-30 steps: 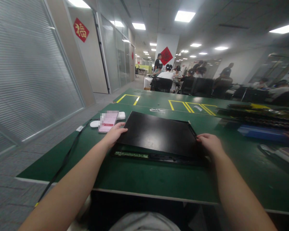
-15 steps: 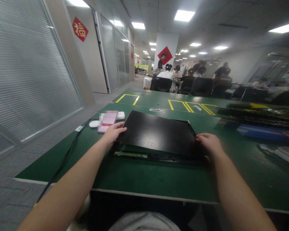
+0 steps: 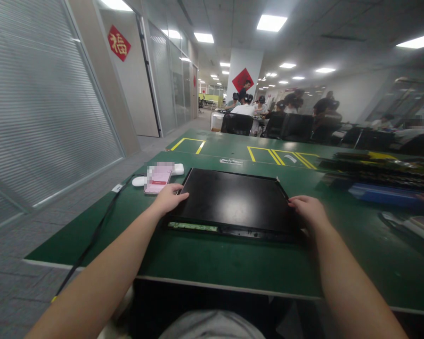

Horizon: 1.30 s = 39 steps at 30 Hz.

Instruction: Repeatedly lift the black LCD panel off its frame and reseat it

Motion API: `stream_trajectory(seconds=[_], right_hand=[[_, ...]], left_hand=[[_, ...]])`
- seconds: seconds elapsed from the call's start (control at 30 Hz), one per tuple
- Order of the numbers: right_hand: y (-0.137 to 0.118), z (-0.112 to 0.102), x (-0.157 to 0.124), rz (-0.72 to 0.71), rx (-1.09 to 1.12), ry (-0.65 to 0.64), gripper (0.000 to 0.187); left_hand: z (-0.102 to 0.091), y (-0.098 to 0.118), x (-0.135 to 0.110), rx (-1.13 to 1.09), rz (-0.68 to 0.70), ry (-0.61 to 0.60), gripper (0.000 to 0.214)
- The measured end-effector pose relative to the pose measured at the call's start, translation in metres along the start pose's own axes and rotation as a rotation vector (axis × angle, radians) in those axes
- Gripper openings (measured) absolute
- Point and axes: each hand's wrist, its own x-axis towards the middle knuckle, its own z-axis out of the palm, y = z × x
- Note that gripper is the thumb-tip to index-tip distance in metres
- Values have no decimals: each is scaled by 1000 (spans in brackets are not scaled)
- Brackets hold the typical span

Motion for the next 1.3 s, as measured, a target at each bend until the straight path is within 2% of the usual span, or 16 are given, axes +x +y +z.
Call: stream_trajectory(seconds=[0.3, 0.63, 1.3], right_hand=[[3, 4, 2, 23, 92, 21, 29], [3, 4, 1, 5, 112, 33, 28], [-2, 6, -2, 36, 189, 34, 26]], left_hand=[[-1, -8, 7, 187, 104, -12, 30], [4, -21, 11, 319, 64, -5, 47], [1, -20, 9, 341, 75, -22, 47]])
